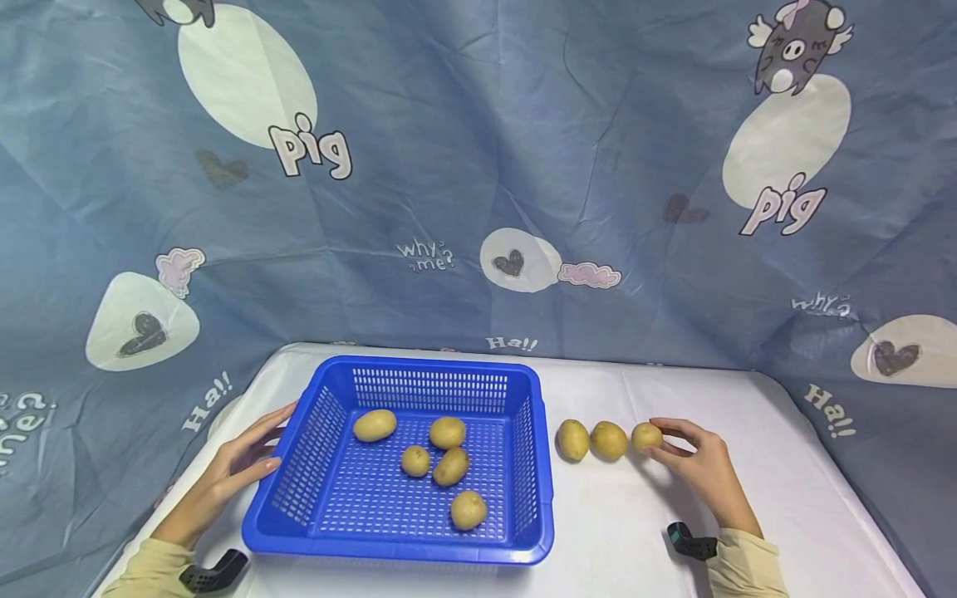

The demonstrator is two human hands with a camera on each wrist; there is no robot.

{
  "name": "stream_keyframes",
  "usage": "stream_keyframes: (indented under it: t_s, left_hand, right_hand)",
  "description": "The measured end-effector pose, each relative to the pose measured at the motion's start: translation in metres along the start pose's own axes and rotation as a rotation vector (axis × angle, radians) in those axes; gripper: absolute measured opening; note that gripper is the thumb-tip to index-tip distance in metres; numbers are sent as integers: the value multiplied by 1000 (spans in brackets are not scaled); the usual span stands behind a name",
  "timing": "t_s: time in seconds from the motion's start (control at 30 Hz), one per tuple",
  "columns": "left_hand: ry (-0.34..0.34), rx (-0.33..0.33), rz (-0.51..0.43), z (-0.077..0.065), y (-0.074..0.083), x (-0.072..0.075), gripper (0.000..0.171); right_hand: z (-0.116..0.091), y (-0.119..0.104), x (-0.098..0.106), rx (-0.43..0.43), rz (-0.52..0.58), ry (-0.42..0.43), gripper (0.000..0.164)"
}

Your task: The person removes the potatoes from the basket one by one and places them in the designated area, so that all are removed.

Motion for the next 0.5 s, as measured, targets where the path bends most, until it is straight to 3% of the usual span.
stream_keyframes:
  t_s: [0.5]
  left_hand:
    - [7, 7, 23, 0, -2, 0, 66]
  right_hand:
    - [-2, 15, -3, -84, -88, -47, 54]
Point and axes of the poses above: each hand's wrist, its own z-axis towards the middle knuckle, its own x-axis out of the back of the hand, y = z × x, the point moved 3 cm from there along z, towards the middle knuckle, and after that the axes turned 13 degrees about y, right-handed, at the moved point
